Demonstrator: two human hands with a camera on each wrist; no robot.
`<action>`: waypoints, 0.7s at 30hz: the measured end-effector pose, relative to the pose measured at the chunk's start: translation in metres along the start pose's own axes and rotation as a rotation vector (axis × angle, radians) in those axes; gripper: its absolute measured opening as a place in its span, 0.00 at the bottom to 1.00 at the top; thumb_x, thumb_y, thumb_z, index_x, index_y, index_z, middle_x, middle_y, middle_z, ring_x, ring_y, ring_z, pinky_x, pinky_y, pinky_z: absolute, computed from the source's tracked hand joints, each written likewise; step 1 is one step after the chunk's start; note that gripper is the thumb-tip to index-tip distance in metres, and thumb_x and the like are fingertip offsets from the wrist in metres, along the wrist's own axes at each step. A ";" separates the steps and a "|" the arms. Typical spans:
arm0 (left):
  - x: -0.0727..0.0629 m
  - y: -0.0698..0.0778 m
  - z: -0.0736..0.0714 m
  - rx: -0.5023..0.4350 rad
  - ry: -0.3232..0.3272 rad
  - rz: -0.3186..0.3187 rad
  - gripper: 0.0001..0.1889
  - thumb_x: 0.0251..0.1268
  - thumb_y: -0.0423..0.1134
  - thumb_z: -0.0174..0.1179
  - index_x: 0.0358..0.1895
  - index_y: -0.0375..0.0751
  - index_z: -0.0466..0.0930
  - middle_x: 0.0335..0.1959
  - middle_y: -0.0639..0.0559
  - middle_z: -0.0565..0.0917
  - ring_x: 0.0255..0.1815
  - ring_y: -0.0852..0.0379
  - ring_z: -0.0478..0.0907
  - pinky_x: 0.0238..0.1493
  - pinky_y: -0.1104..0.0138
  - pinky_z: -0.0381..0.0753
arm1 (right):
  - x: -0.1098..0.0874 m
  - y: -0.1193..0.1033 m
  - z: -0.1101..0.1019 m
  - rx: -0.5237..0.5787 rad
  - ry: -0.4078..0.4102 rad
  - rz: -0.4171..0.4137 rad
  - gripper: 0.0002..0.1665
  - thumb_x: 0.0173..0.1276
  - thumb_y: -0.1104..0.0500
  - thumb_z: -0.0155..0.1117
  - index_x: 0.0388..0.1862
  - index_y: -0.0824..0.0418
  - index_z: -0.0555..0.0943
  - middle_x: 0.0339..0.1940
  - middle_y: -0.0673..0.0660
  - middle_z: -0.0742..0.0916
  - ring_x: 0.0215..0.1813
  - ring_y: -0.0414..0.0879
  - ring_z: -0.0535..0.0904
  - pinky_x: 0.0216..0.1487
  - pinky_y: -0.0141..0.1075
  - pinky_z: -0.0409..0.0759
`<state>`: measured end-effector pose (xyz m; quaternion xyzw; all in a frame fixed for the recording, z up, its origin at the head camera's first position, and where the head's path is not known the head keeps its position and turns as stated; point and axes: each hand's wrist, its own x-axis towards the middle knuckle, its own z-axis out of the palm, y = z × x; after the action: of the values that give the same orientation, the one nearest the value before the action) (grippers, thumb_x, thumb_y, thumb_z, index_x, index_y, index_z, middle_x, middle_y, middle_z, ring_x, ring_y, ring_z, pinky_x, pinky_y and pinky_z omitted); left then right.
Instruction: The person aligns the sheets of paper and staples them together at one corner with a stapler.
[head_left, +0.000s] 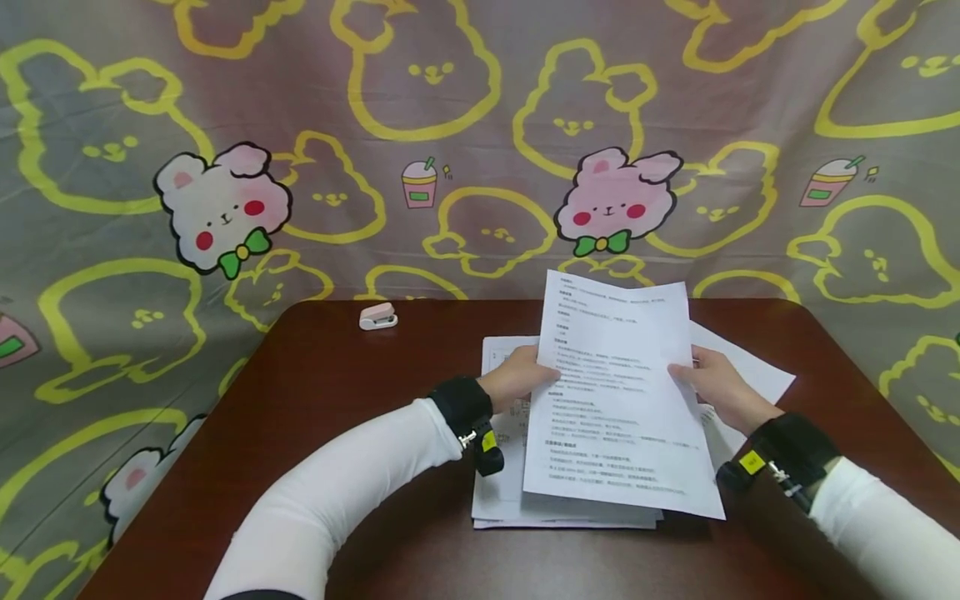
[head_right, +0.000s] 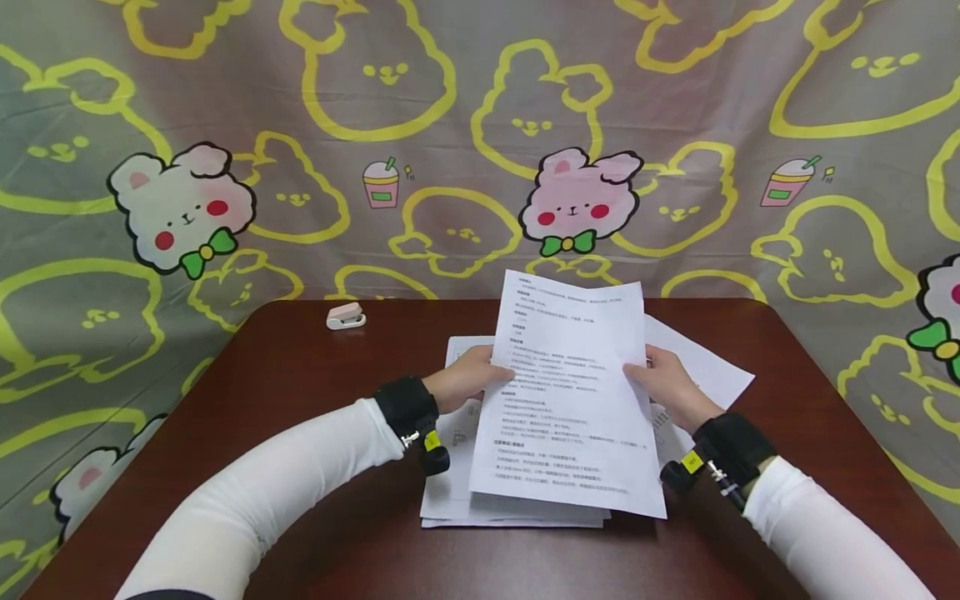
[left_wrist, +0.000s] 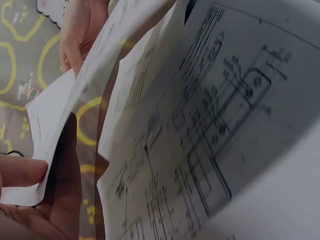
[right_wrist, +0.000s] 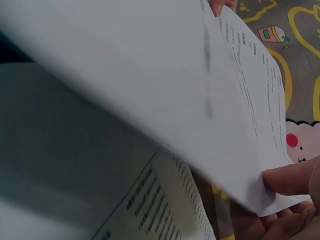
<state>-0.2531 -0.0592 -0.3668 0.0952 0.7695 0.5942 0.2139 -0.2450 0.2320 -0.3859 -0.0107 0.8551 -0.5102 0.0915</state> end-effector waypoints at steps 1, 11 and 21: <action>-0.001 -0.001 -0.003 -0.001 0.004 0.000 0.17 0.72 0.31 0.51 0.61 0.37 0.74 0.43 0.45 0.85 0.40 0.50 0.84 0.39 0.61 0.81 | 0.001 -0.002 0.002 0.001 -0.001 -0.004 0.34 0.77 0.51 0.50 0.73 0.69 0.58 0.63 0.71 0.74 0.52 0.57 0.81 0.55 0.50 0.76; -0.011 -0.014 -0.028 0.003 0.039 -0.019 0.16 0.71 0.32 0.54 0.59 0.36 0.75 0.43 0.45 0.85 0.39 0.50 0.84 0.38 0.61 0.81 | 0.008 -0.016 0.020 -0.006 -0.027 -0.055 0.32 0.77 0.54 0.51 0.72 0.69 0.60 0.62 0.70 0.75 0.51 0.58 0.79 0.56 0.52 0.75; -0.020 -0.029 -0.046 0.016 0.060 -0.037 0.16 0.71 0.31 0.54 0.59 0.34 0.75 0.43 0.44 0.85 0.39 0.49 0.84 0.38 0.59 0.81 | 0.021 -0.020 0.041 -0.028 -0.038 -0.062 0.30 0.76 0.56 0.54 0.70 0.68 0.63 0.57 0.68 0.79 0.45 0.54 0.82 0.50 0.44 0.80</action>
<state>-0.2526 -0.1152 -0.3809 0.0646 0.7820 0.5865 0.2009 -0.2608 0.1843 -0.3903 -0.0483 0.8594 -0.5007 0.0916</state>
